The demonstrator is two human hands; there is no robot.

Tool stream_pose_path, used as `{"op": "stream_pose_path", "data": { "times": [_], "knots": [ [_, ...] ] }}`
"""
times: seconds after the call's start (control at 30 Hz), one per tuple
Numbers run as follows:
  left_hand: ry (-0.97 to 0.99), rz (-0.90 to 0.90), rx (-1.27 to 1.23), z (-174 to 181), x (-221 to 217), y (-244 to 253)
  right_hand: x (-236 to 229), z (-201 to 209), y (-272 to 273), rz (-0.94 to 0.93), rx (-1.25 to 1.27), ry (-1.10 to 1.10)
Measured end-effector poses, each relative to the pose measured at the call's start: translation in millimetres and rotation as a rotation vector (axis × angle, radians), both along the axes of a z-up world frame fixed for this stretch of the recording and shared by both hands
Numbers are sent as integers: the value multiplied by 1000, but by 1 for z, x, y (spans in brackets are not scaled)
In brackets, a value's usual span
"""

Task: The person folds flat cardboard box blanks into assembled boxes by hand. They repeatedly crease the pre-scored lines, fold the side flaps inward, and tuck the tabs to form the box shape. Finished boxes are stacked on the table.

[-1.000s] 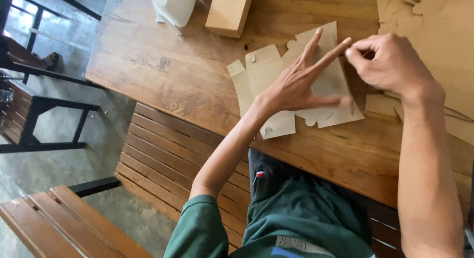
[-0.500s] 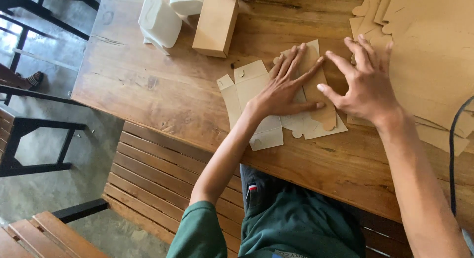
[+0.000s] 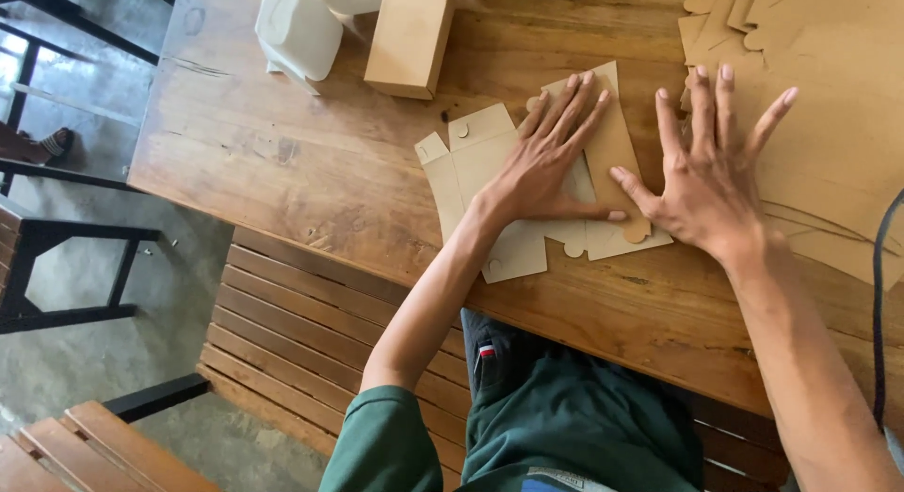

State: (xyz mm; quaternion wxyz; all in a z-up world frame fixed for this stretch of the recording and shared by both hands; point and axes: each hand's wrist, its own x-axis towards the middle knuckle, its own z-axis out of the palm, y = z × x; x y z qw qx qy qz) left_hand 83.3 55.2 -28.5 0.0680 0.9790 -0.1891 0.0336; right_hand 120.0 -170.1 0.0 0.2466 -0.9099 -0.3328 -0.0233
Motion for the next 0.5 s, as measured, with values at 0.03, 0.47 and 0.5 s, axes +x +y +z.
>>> {"op": "stream_pose_path", "data": {
  "times": [0.03, 0.47, 0.5],
  "knots": [
    [1, -4, 0, 1, 0, -1, 2, -1, 0, -4, 0, 1],
    [0, 15, 201, 16, -1, -4, -20, 9, -7, -104, -16, 74],
    [20, 7, 157, 16, -2, -4, -19, 14, -5, -125, -34, 114]
  ]
}}
